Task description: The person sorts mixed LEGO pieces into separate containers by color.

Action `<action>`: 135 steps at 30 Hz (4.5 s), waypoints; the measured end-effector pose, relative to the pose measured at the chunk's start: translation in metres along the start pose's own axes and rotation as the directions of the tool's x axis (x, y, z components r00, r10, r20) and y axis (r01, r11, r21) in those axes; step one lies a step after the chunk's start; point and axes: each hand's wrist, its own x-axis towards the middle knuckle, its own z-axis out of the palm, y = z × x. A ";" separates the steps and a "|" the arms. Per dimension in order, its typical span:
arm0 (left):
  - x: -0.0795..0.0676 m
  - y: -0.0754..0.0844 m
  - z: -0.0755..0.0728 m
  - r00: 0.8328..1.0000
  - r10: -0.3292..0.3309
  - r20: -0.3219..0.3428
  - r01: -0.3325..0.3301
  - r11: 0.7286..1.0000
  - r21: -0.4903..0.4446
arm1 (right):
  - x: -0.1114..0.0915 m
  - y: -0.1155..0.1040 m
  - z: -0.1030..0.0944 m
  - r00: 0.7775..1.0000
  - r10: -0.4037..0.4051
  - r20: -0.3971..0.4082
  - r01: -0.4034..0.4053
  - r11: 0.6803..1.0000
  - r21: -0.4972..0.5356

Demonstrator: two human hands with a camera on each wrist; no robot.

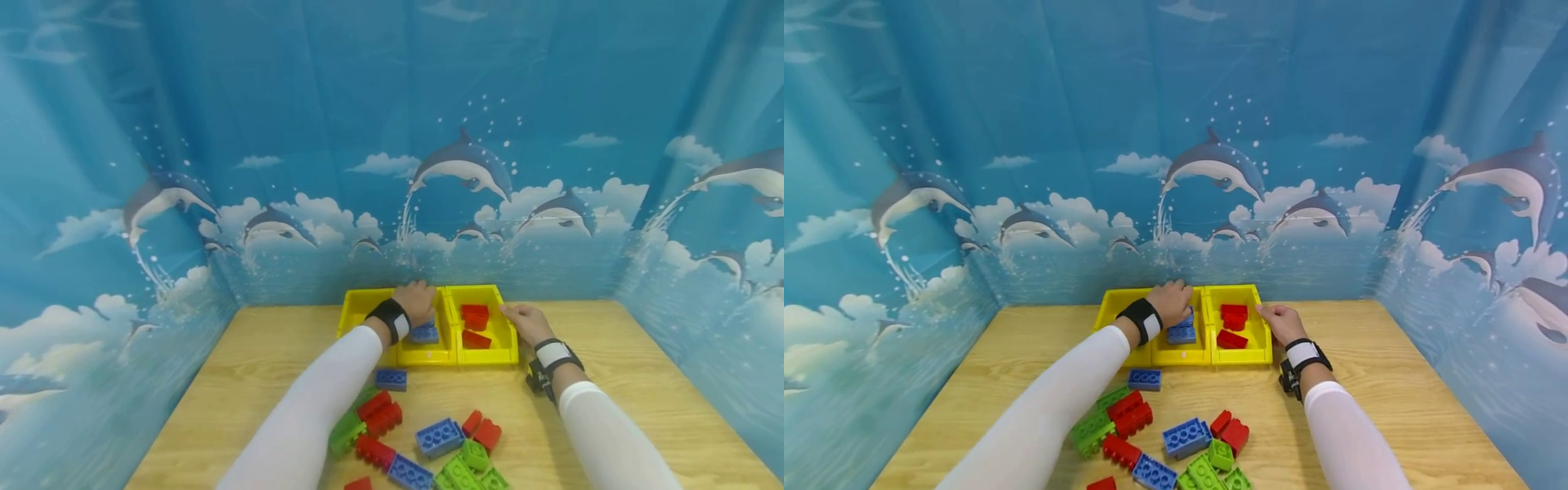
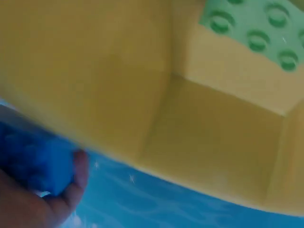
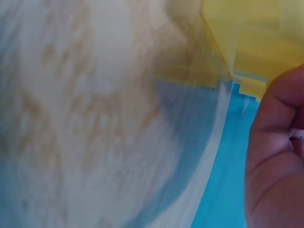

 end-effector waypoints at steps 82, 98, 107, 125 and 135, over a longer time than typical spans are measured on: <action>-0.031 0.008 0.019 0.994 -0.023 -0.103 0.031 0.996 0.080 | 0.002 0.001 0.009 0.998 -0.060 -0.009 0.059 0.995 -0.082; -0.047 0.010 0.028 0.977 0.107 -0.186 -0.087 0.990 0.109 | 0.003 0.002 0.008 0.997 -0.082 -0.012 0.080 0.992 -0.096; -0.118 0.014 -0.017 0.963 0.231 -0.137 -0.220 0.971 0.092 | 0.007 0.005 0.003 0.998 -0.064 -0.017 0.063 0.995 -0.084; -0.210 0.024 0.012 0.979 0.160 0.129 -0.165 0.986 0.032 | 0.005 0.001 0.003 0.995 -0.079 -0.054 0.074 0.994 -0.086; -0.204 0.031 0.016 0.976 0.211 0.049 -0.203 0.969 -0.141 | 0.001 0.000 0.004 0.997 -0.063 -0.052 0.057 0.993 -0.106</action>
